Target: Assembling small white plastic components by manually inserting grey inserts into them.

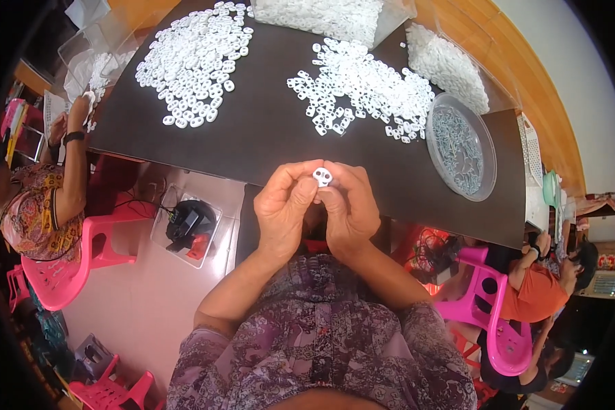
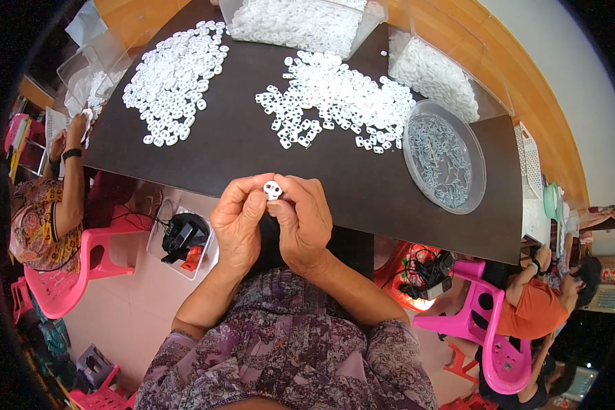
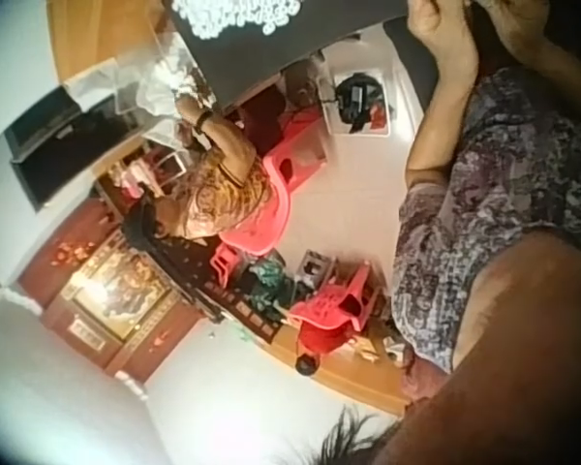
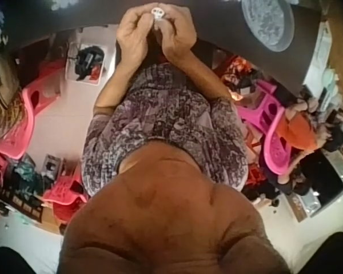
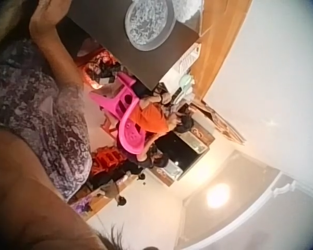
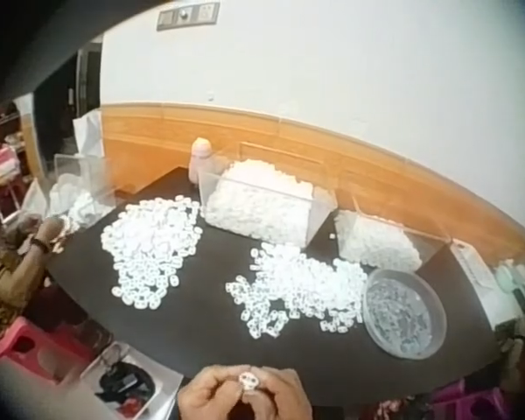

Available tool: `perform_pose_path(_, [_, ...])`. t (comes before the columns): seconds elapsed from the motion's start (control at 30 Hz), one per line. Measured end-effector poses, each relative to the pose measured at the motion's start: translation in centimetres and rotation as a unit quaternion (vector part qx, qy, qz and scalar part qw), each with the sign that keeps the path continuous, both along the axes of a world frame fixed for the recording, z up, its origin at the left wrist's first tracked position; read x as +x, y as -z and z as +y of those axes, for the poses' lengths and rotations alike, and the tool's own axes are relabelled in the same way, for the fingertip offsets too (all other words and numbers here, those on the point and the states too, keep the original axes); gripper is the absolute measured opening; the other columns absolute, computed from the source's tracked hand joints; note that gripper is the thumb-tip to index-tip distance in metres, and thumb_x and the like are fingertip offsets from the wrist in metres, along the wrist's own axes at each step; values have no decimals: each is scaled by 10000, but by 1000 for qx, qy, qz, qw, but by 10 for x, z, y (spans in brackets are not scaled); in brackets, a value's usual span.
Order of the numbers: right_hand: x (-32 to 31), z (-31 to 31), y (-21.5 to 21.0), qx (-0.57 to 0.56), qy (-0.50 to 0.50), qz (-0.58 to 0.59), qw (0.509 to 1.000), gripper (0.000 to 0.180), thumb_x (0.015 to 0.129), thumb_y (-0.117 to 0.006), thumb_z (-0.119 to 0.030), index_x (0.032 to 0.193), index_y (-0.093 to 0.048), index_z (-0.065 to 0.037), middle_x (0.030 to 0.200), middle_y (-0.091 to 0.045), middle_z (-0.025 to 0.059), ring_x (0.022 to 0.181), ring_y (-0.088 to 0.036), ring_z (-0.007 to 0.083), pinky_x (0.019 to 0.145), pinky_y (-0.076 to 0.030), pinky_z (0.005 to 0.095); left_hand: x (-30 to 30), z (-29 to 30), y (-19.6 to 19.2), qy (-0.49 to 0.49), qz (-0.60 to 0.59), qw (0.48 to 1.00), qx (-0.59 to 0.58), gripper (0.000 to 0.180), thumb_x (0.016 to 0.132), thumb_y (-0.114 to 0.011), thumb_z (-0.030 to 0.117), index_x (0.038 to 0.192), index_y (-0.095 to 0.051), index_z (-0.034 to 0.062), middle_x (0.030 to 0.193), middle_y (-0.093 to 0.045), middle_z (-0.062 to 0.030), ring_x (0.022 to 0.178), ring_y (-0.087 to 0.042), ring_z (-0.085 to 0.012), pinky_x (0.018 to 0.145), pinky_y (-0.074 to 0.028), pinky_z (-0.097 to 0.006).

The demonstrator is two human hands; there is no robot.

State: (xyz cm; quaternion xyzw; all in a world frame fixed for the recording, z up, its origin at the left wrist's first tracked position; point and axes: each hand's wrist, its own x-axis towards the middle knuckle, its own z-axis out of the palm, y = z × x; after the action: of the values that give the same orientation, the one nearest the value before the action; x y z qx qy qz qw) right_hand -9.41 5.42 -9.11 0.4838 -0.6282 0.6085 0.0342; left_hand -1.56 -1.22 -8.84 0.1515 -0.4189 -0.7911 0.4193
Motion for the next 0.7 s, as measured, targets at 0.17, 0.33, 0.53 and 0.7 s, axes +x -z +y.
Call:
perform_pose_path(0.17, [3, 0, -2, 9, -8, -3, 1000, 263, 819, -545, 93, 1079, -558, 55, 977, -568, 128, 773, -550, 151, 667, -466, 233, 2, 1, 4, -42, -15, 997, -58, 210, 889, -589, 118, 1042, -591, -25, 919, -595, -30, 844, -537, -80, 769, -432, -210])
perform_pose_path(0.33, [4, -3, -3, 0, 9, 40, 999, 252, 822, -544, 85, 1072, -562, 58, 960, -576, 131, 767, -552, 162, 659, -465, 241, -2, 6, 4, -95, -40, 988, -114, 192, 903, -572, 125, 1023, -596, -24, 869, -557, -2, 792, -501, -64, 721, -414, -191])
perform_pose_path(0.53, [5, -6, -2, -17, 15, 22, 1000, 243, 784, -626, -3, 1016, -581, 50, 898, -593, 122, 704, -521, 209, 600, -435, 279, -3, 7, 9, -132, -68, 977, -155, 153, 909, -551, 94, 998, -593, -24, 814, -547, -5, 713, -503, -63, 637, -423, -192])
perform_pose_path(0.7, [3, -9, 0, -38, 17, 38, 998, 215, 797, -617, -10, 1002, -580, 46, 879, -588, 119, 702, -519, 210, 591, -432, 282, -6, 6, 11, -163, -85, 965, -185, 136, 903, -561, 96, 971, -595, -17, 781, -543, -18, 678, -502, -69, 600, -422, -198])
